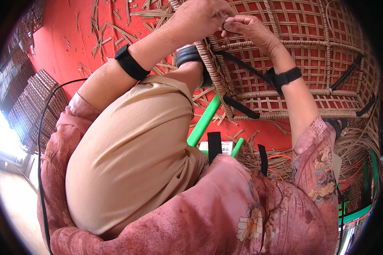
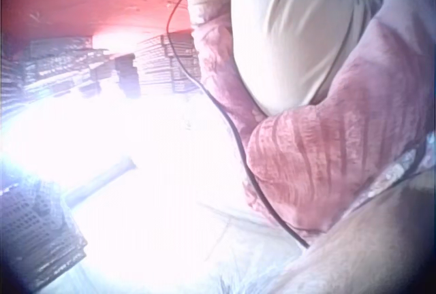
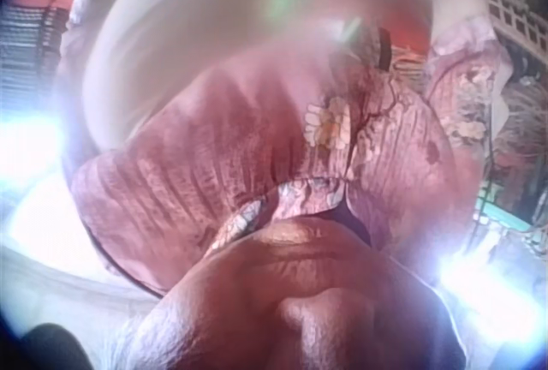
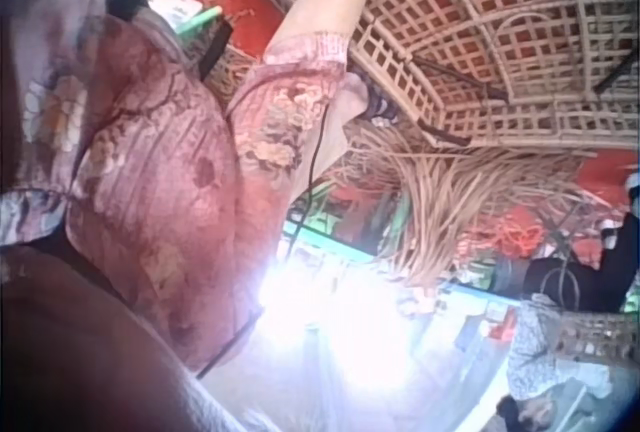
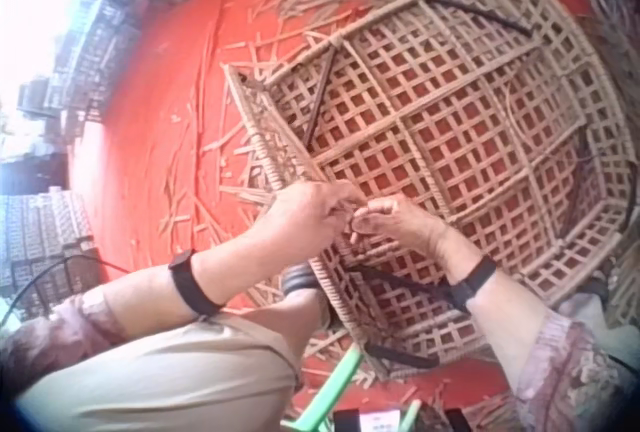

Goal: The recorder is weaving bamboo or wicker strips to assemble or reinforce a piece of furniture, using manual weaving and a pneumatic nail gun.

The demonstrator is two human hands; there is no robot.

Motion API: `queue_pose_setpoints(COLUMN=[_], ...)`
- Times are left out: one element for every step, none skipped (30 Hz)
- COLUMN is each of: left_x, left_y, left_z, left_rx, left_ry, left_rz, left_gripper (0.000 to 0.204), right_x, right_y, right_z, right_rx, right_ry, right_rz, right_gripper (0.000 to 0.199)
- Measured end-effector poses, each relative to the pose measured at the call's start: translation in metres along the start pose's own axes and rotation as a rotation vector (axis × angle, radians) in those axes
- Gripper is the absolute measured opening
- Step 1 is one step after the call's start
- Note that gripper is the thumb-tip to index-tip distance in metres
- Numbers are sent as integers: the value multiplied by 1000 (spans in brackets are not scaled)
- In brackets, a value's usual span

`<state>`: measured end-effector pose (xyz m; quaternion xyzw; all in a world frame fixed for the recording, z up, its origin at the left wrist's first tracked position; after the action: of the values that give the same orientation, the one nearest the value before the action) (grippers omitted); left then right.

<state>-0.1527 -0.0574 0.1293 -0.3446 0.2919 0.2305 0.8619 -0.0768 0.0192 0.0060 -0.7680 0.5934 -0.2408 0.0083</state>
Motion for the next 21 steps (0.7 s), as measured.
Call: queue_pose_setpoints(left_x=[0,-1,0,0,1,5,5,-4,-14,-15,-28,-37,-42,-37,-29,-19,-12,2,15,18,17], left_y=[1,1,2,3,5,4,4,6,6,6,2,-7,-16,-23,-30,-36,-40,-47,-51,-55,-58], left_z=[2,3,4,4,-6,-17,-21,-26,-34,-41,-48,-55,-62,-79,-95,-107,-112,-125,-132,-137,-140], left_rx=[0,0,0,-1,-146,-293,-294,-261,-222,-219,-129,-79,-32,-215,-398,-516,-498,-612,-678,-743,-760], left_ry=[1,-5,-11,-9,-78,-147,-142,-287,-429,-423,-387,-368,-340,-336,-331,-323,-332,-638,-972,-984,-958], left_rz=[-6,-30,-56,-63,-101,-140,-144,34,213,209,463,589,716,641,560,484,450,450,396,377,427], left_gripper=[22,24,26,26,26,27,27,30,33,33,36,38,40,39,42,54,54,48,43,43,43], right_x=[1,0,-1,-3,-2,-5,-7,-9,-13,-17,-18,-17,-17,-12,-4,0,6,12,14,15,16], right_y=[-1,-3,-5,-8,-10,-13,-17,-21,-26,-32,-37,-43,-48,-56,-58,-57,-56,-54,-51,-49,-50], right_z=[-2,-2,-2,1,0,0,-1,-1,1,-1,3,8,18,21,26,30,33,36,28,22,16], right_rx=[-40,-40,-54,-29,-66,-87,-111,-112,-88,-105,-64,17,143,157,185,207,220,215,115,68,8], right_ry=[13,22,16,-14,17,77,134,139,52,-25,-33,-97,-183,-215,-280,-401,-504,-507,-676,-846,-844], right_rz=[-30,-31,-20,8,-6,33,71,74,114,149,162,165,185,144,112,117,114,112,174,217,230], right_gripper=[29,29,30,31,31,29,28,28,28,27,27,28,28,27,28,28,28,28,29,29,29])
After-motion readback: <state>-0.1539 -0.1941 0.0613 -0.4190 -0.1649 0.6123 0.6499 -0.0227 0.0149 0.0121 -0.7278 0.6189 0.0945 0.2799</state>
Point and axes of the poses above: each hand's wrist, its own y-axis towards the middle knuckle, its own x-axis out of the palm, z = x × y, the point moved 6 cm from there along y, towards the middle knuckle, and after that the axes turned 5 degrees about -x, right-handed, at the moved point
